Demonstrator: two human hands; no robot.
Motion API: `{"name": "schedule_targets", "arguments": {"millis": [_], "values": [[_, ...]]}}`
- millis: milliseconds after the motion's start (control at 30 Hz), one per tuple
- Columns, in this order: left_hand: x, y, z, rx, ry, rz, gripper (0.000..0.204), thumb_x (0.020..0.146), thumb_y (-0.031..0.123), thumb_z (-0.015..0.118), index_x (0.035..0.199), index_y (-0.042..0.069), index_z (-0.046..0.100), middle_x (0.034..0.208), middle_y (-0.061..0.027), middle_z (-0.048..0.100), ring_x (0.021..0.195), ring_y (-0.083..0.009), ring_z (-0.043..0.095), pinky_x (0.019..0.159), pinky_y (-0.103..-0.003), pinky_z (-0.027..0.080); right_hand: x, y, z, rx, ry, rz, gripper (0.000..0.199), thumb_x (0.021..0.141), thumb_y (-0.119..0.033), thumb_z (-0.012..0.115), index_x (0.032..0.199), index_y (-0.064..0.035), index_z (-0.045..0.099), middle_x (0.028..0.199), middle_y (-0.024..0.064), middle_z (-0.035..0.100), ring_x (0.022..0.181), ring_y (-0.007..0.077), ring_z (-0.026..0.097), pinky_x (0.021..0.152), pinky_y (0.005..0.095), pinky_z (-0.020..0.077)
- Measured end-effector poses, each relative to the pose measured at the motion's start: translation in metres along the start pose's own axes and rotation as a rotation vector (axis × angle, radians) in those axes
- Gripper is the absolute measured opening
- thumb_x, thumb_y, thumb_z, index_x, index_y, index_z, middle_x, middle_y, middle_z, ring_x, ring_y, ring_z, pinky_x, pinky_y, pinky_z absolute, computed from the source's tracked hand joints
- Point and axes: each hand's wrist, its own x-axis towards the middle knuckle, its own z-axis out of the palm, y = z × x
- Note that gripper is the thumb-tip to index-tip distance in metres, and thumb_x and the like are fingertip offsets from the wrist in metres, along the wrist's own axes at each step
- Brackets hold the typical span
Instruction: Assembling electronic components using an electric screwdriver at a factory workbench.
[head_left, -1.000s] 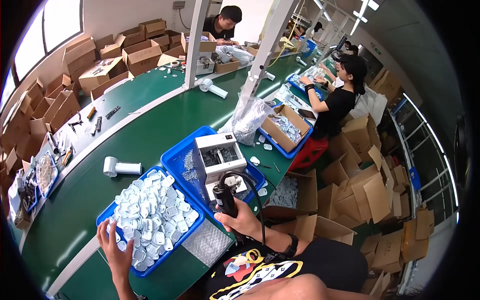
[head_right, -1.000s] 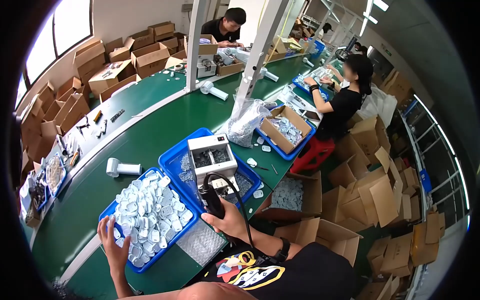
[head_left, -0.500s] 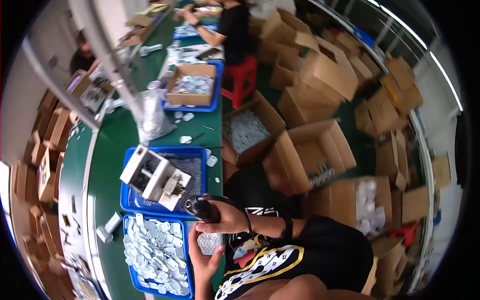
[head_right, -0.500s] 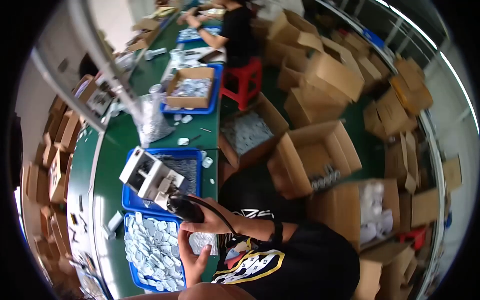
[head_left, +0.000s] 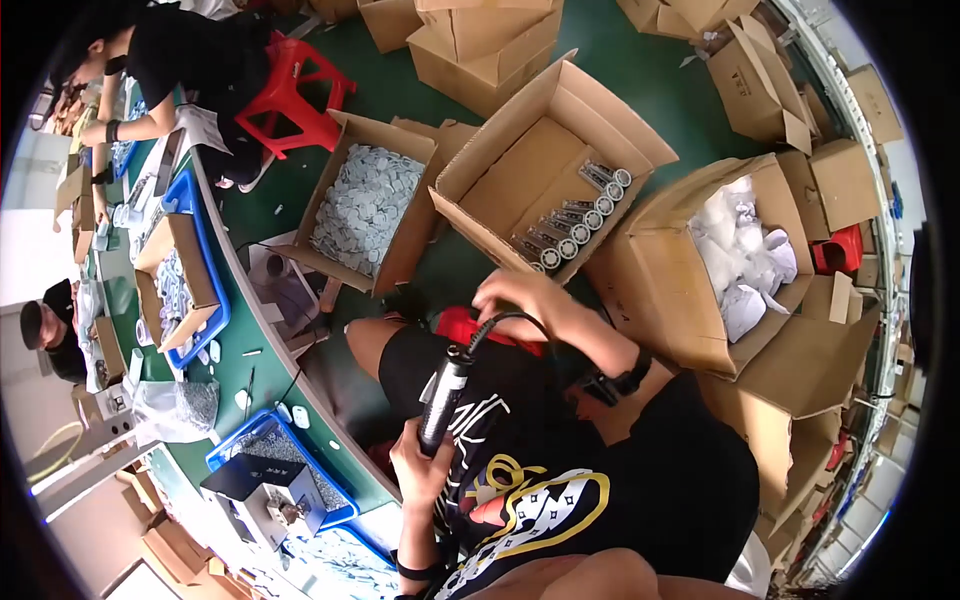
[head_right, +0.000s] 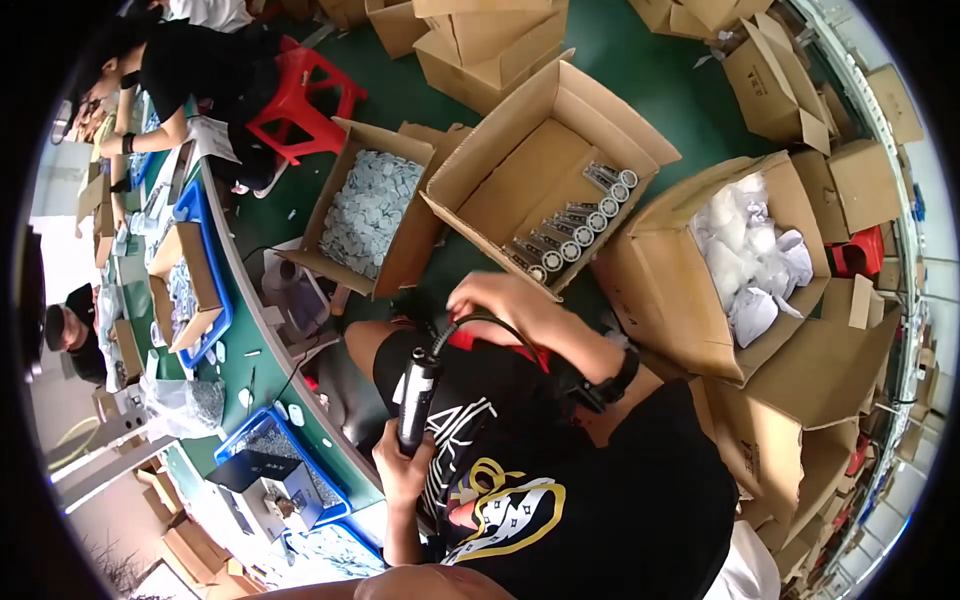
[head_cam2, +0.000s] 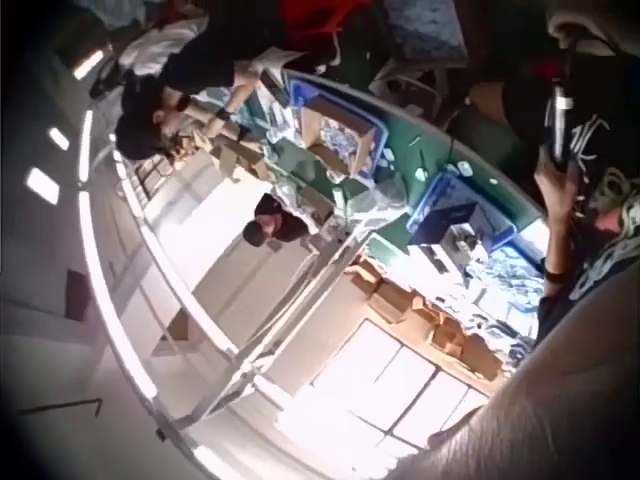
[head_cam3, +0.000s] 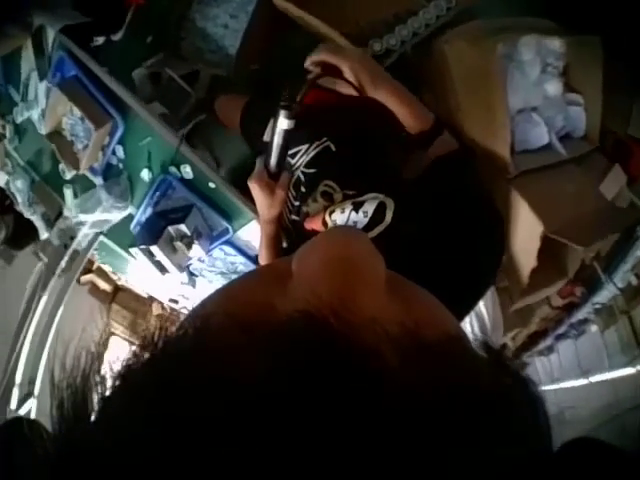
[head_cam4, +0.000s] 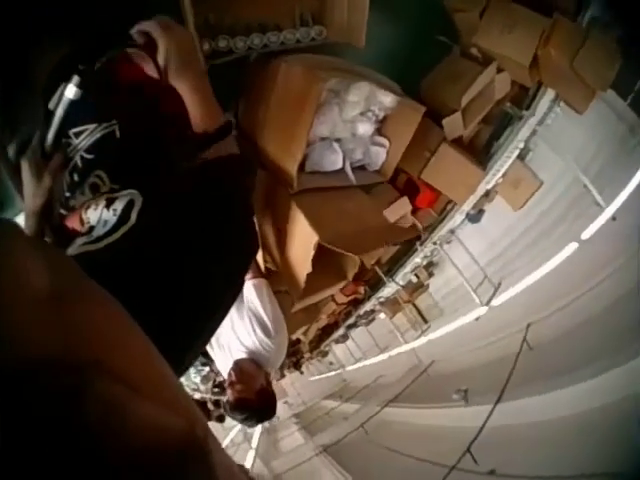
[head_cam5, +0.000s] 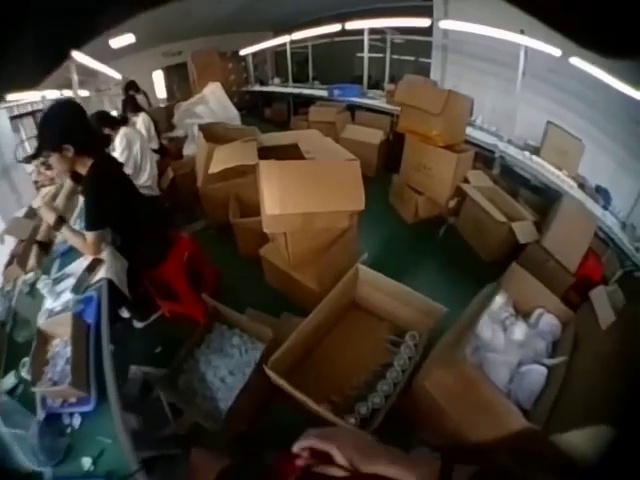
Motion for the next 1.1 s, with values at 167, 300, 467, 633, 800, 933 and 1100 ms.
{"name": "schedule_targets", "arguments": {"millis": [167,300,467,633,800,933,1100], "values": [[0.029,-0.01,0.0,0.149,0.005,0.132,0.031,0.076,0.01,0.074,0.103,-0.002,0.065,0.086,-0.0189,0.067,0.075,-0.0298,0.067,0.071,-0.038,0.053,-0.039,0.207,-0.078,-0.331,0.359,0.81,0.041,0.089,-0.021,0.075,0.123,-0.0047,0.06,0.1,0.0149,0.07,0.092,0.0255,0.07,0.081,0.0353,0.0561],[0.048,-0.013,0.004,0.268,-0.079,0.207,0.034,0.073,0.009,0.074,0.104,-0.002,0.064,0.087,-0.0194,0.066,0.076,-0.0355,0.067,0.072,-0.04,0.053,-0.086,0.316,-0.056,-0.682,-0.105,0.688,0.073,0.08,-0.034,0.081,0.141,-0.0102,0.048,0.134,0.0231,0.056,0.121,0.0375,0.057,0.099,0.0473,0.049],[0.058,-0.018,-0.007,0.345,-0.121,0.18,0.035,0.072,0.009,0.073,0.105,-0.002,0.065,0.086,-0.0196,0.065,0.075,-0.0373,0.066,0.071,-0.04,0.053,-0.049,0.33,0.012,-0.863,-0.393,0.993,0.105,0.071,-0.045,0.086,0.155,-0.0161,0.03,0.153,0.03,0.03,0.138,0.0483,0.036,0.11,0.0599,0.0353],[0.07,-0.02,-0.002,0.276,-0.132,0.101,0.036,0.072,0.008,0.073,0.105,-0.002,0.064,0.085,-0.0189,0.065,0.074,-0.0351,0.066,0.07,-0.039,0.052,-0.032,0.34,0.027,-0.878,-0.433,1.082,0.115,0.066,-0.051,0.087,0.156,-0.0177,0.024,0.153,0.0353,0.026,0.138,0.0523,0.035,0.11,0.0665,0.0312],[0.075,-0.022,0.0,0.267,-0.141,0.045,0.036,0.071,0.007,0.073,0.105,-0.002,0.064,0.085,-0.0178,0.065,0.073,-0.0317,0.066,0.069,-0.038,0.052,-0.022,0.342,0.046,-0.911,-0.313,1.116,0.108,0.067,-0.05,0.086,0.153,-0.0175,0.031,0.152,0.0325,0.031,0.138,0.0491,0.036,0.11,0.0662,0.0299],[0.08,-0.012,0.002,0.247,-0.144,0.055,0.036,0.071,0.007,0.073,0.105,-0.002,0.064,0.085,-0.0176,0.065,0.073,-0.0309,0.066,0.069,-0.037,0.052,-0.035,0.373,0.052,-1.064,-0.255,1.153,0.091,0.073,-0.042,0.082,0.149,-0.0176,0.038,0.151,0.0286,0.035,0.136,0.047,0.039,0.109,0.0659,0.0309],[0.062,-0.006,-0.02,0.272,-0.067,0.049,0.038,0.071,0.008,0.075,0.106,-0.001,0.064,0.086,-0.0183,0.065,0.076,-0.0342,0.067,0.071,-0.038,0.053,-0.026,0.385,0.079,-1.205,-0.148,1.056,0.069,0.081,-0.031,0.075,0.143,-0.0188,0.045,0.148,0.0209,0.042,0.133,0.0476,0.043,0.11,0.0633,0.0333]]}}
